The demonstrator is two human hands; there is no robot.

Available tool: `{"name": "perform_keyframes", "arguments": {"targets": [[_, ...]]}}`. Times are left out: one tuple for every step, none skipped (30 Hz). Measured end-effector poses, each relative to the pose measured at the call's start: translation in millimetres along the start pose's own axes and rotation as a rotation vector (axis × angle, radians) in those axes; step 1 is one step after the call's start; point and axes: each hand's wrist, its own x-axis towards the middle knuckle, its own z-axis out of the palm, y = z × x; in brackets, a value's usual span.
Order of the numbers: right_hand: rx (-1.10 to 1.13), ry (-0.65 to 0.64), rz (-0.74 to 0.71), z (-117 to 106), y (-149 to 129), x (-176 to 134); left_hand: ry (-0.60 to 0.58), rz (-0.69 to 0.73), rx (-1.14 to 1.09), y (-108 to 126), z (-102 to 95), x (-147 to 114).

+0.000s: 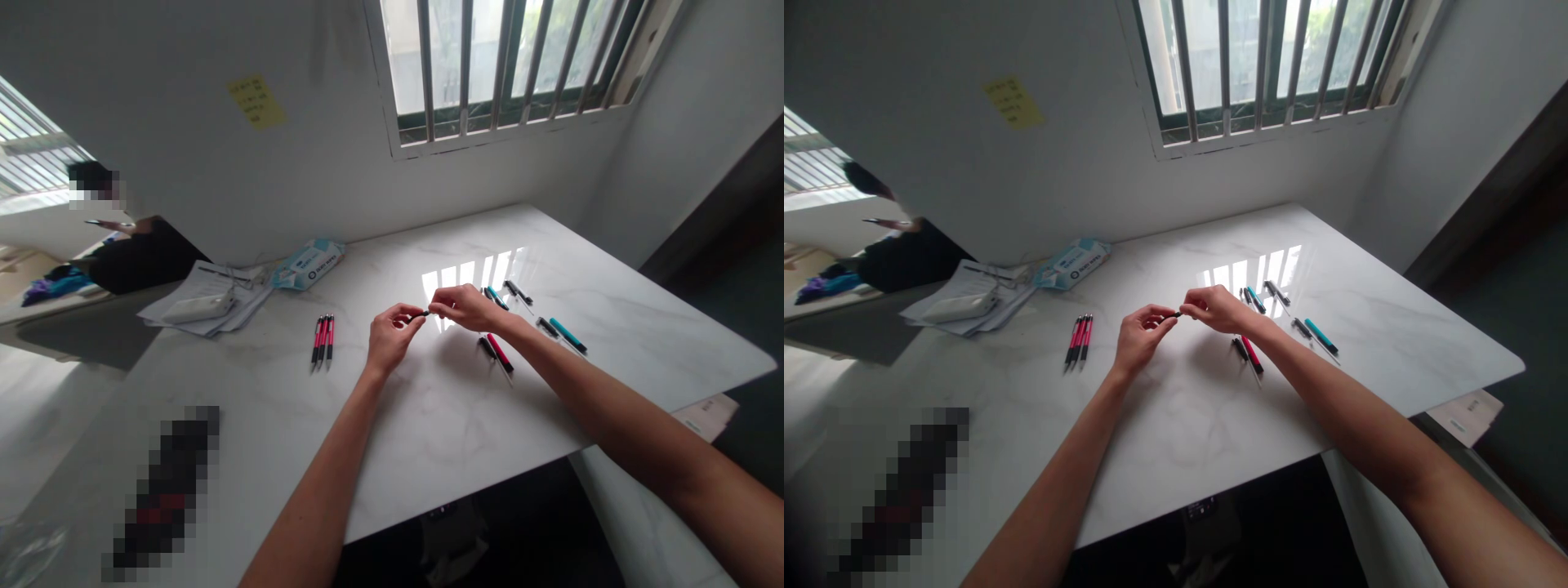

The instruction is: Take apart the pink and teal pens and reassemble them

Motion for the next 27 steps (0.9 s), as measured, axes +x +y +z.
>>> {"name": "perform_keyframes", "arguments": {"targets": [[-0.007, -0.005, 0.006, -0.2, 0.2, -0.1, -0.002, 0.0, 0.0, 0.0, 0.0, -0.1], [-0.014, -0.01, 0.008, -0.4, 0.5, -0.1, -0.004, 0.001, -0.001, 0.0, -0.1, -0.2], [-0.019, -0.017, 0.003, -0.8, 1.0, -0.1, -0.007, 0.001, -0.002, 0.1, -0.2, -0.3], [-0.024, -0.023, -0.004, -1.1, 1.4, 0.0, -0.008, 0.0, -0.002, 0.3, -0.3, -0.3], [-0.025, -0.028, -0.005, -1.2, 1.8, 0.1, -0.008, -0.001, -0.002, 0.5, -0.5, -0.3], [-0.019, -0.034, 0.002, -1.0, 1.8, 0.2, -0.007, -0.004, -0.003, 0.7, -0.6, -0.2], [-0.005, -0.04, 0.014, -0.3, 1.4, 0.3, -0.007, -0.007, -0.006, 0.9, -0.7, 0.0], [0.017, -0.044, 0.028, 1.1, 0.4, 0.4, -0.003, -0.013, -0.022, 1.2, -0.7, 0.3], [0.046, -0.049, 0.04, 3.2, -1.3, 0.5, 0.006, -0.023, -0.06, 1.6, -0.6, 0.7], [0.078, -0.056, 0.047, 5.9, -3.6, 0.4, 0.021, -0.04, -0.128, 2.2, -0.3, 1.1], [0.104, -0.065, 0.045, 8.7, -6.4, 0.3, 0.035, -0.065, -0.225, 2.9, 0.0, 1.3], [0.122, -0.077, 0.038, 11.2, -9.5, 0.1, 0.048, -0.098, -0.344, 3.8, 0.4, 1.5], [0.132, -0.095, 0.028, 12.7, -12.6, -0.2, 0.056, -0.137, -0.469, 5.0, 0.8, 1.5], [0.132, -0.117, 0.011, 12.6, -15.2, -0.7, 0.056, -0.174, -0.583, 6.4, 1.1, 1.4], [0.115, -0.14, -0.016, 10.3, -17.1, -1.3, 0.049, -0.207, -0.673, 7.8, 1.3, 1.1], [0.081, -0.151, -0.052, 5.4, -17.8, -2.1, 0.04, -0.231, -0.732, 9.2, 1.3, 0.8], [0.029, -0.147, -0.092, -2.0, -17.0, -3.2, 0.034, -0.249, -0.763, 10.3, 1.1, 0.6], [-0.036, -0.13, -0.126, -11.6, -14.6, -4.5, 0.034, -0.26, -0.77, 11.2, 0.7, 0.3], [-0.109, -0.103, -0.149, -22.8, -10.8, -6.2, 0.039, -0.272, -0.76, 11.7, 0.3, 0.2], [-0.179, -0.083, -0.144, -34.5, -5.7, -8.2, 0.048, -0.287, -0.74, 11.9, -0.3, 0.2], [-0.235, -0.08, -0.108, -45.9, 0.2, -10.5, 0.06, -0.305, -0.716, 11.7, -0.9, 0.3], [-0.279, -0.097, -0.055, -56.0, 6.7, -12.9, 0.071, -0.326, -0.691, 11.3, -1.4, 0.5], [-0.31, -0.127, 0.004, -64.2, 13.4, -15.2, 0.081, -0.348, -0.666, 10.8, -1.9, 0.6], [-0.329, -0.165, 0.062, -70.2, 20.0, -17.2, 0.087, -0.367, -0.641, 10.1, -2.3, 0.8], [-0.339, -0.204, 0.11, -73.9, 26.3, -19.0, 0.088, -0.381, -0.617, 9.4, -2.6, 1.1], [-0.344, -0.236, 0.145, -75.6, 32.3, -20.2, 0.085, -0.391, -0.595, 8.6, -2.9, 1.3], [-0.345, -0.259, 0.168, -75.8, 37.9, -21.1, 0.081, -0.396, -0.579, 7.8, -3.1, 1.6]]}}
